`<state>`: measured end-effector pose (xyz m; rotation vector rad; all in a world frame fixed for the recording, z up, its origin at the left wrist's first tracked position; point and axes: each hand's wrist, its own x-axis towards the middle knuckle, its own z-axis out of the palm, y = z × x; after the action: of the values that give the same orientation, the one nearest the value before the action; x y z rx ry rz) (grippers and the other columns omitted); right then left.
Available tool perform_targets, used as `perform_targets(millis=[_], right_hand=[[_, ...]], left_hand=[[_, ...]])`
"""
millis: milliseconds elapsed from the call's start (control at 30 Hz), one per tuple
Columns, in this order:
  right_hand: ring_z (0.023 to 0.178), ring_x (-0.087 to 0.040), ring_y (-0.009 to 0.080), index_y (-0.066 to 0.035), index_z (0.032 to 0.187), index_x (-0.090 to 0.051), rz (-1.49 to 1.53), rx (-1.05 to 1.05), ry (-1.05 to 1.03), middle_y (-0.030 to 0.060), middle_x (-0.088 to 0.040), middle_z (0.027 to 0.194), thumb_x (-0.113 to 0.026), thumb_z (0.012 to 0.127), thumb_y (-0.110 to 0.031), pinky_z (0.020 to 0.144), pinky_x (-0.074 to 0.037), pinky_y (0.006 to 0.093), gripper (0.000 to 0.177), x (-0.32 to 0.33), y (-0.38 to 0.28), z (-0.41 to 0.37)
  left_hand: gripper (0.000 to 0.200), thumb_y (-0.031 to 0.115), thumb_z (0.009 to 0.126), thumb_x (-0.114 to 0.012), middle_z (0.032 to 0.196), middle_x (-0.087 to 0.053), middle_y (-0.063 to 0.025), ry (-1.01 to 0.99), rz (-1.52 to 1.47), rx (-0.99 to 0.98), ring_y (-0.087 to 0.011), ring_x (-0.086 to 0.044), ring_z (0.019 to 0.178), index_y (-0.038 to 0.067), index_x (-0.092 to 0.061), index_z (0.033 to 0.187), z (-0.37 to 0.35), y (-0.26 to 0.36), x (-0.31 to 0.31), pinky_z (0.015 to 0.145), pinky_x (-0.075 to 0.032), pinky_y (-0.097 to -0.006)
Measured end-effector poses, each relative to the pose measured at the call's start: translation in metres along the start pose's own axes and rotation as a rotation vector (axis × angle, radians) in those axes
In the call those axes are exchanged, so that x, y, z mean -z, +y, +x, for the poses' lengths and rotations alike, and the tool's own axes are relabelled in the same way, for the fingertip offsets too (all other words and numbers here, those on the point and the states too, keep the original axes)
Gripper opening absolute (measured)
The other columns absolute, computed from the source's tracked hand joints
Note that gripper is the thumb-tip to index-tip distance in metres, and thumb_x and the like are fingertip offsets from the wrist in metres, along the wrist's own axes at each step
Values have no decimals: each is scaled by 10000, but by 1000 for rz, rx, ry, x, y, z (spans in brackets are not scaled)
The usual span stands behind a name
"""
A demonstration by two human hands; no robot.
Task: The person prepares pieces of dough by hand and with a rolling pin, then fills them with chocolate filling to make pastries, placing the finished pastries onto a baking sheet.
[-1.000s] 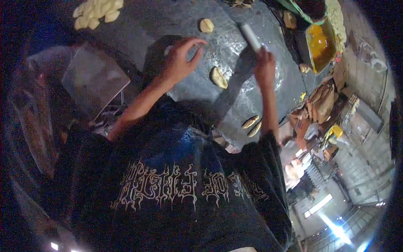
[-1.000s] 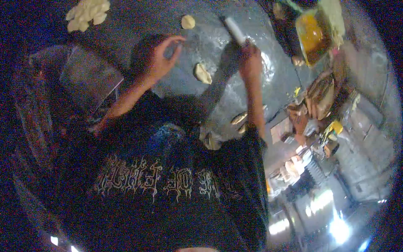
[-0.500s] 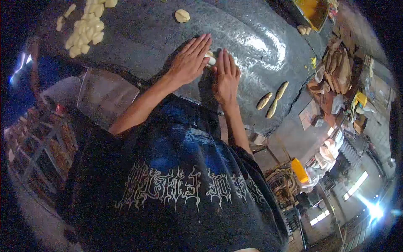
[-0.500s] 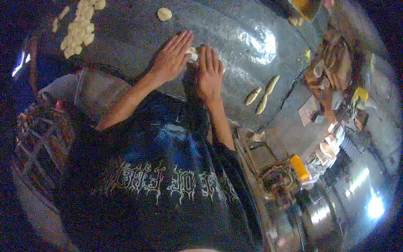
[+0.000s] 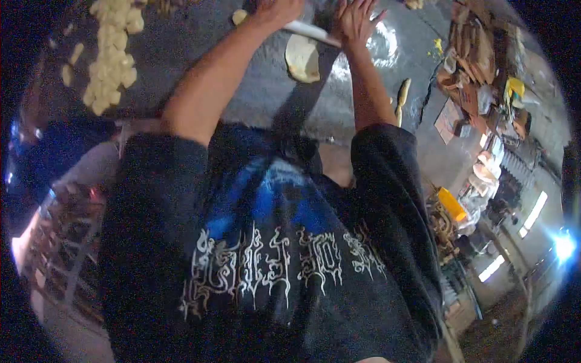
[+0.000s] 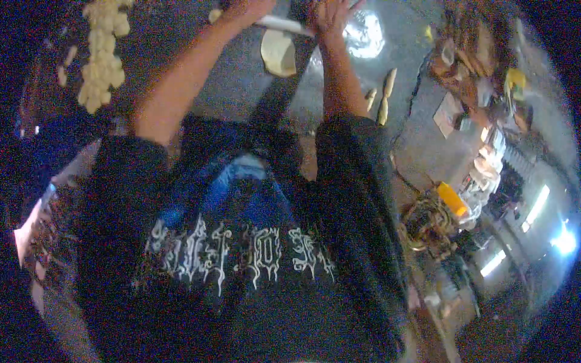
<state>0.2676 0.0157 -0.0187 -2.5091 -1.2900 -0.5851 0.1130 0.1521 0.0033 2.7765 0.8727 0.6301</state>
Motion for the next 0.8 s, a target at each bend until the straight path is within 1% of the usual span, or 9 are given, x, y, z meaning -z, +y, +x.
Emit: perform_targets(millis=[33,67,100,167,200,333,467,667,800], right_hand=[[1524,-194,384,-115,1622,-140,283,11,26,195,-223,1650,-569,993,-454,1247,-106,516,834,20,0,-3],[1440,-344,446,23,1541,-282,310,31,88,297,-344,1560,-466,1037,-410,1154,-213,616,690,75,-29,-8],[1231,-537,439,-1,1496,-375,410,-7,45,282,-548,1372,-564,1006,-346,1052,-360,543,628,97,-34,-30],[1004,-624,376,-12,1323,-569,561,192,-3,203,-662,1117,-727,857,-86,852,-496,452,498,116,-33,-102],[1074,-610,386,-67,1302,-601,670,229,-228,194,-662,1163,-703,830,-98,902,-499,472,484,111,-28,-140],[1123,-600,362,-103,1320,-603,732,280,-260,126,-649,1238,-699,813,-77,945,-492,472,516,123,-44,-173],[1135,-588,360,-100,1289,-635,551,314,-117,155,-572,1397,-722,828,-124,983,-460,487,470,94,-40,-155],[1260,-516,377,-97,1370,-574,435,107,-69,168,-415,1556,-640,892,-134,1039,-399,506,484,95,-50,-124],[1452,-357,406,-8,1503,-392,674,222,-275,215,-305,1612,-548,960,-187,1172,-294,560,592,93,-44,-172]], left_hand=[[644,327,1087,-324,1656,-155,-226,31,-115,-5,-373,-133,1539,-57,-160,1576,0,8,27,1256,-108,-487],[538,300,1029,-455,1495,-384,-197,133,-191,-91,-354,-350,1394,9,-364,1472,-7,6,40,1172,-260,-476],[444,273,971,-586,1333,-613,-168,219,-271,-177,-336,-567,1250,75,-568,1368,-27,3,48,1089,-412,-466],[378,237,954,-643,1247,-665,-153,14,-577,-111,-336,-587,1228,83,-631,1299,-94,14,70,1119,-413,-456],[359,225,937,-671,1248,-668,-142,-52,-599,-205,-329,-595,1220,86,-657,1268,-122,16,71,1104,-432,-448],[315,208,880,-738,1165,-706,-95,-180,-711,-174,-303,-627,1160,62,-717,1158,-181,29,47,1042,-465,-439],[384,220,932,-693,1417,-584,-106,-55,-450,-136,-303,-536,1323,99,-656,1294,-172,28,38,1134,-415,-426],[424,167,1005,-556,1539,-457,-149,48,-585,216,-379,-428,1412,94,-538,1423,-173,60,67,1154,-384,-473],[538,127,1005,-467,1595,-328,-226,-144,-435,2,-381,-309,1483,-40,-362,1505,-203,92,49,1225,-251,-477]])
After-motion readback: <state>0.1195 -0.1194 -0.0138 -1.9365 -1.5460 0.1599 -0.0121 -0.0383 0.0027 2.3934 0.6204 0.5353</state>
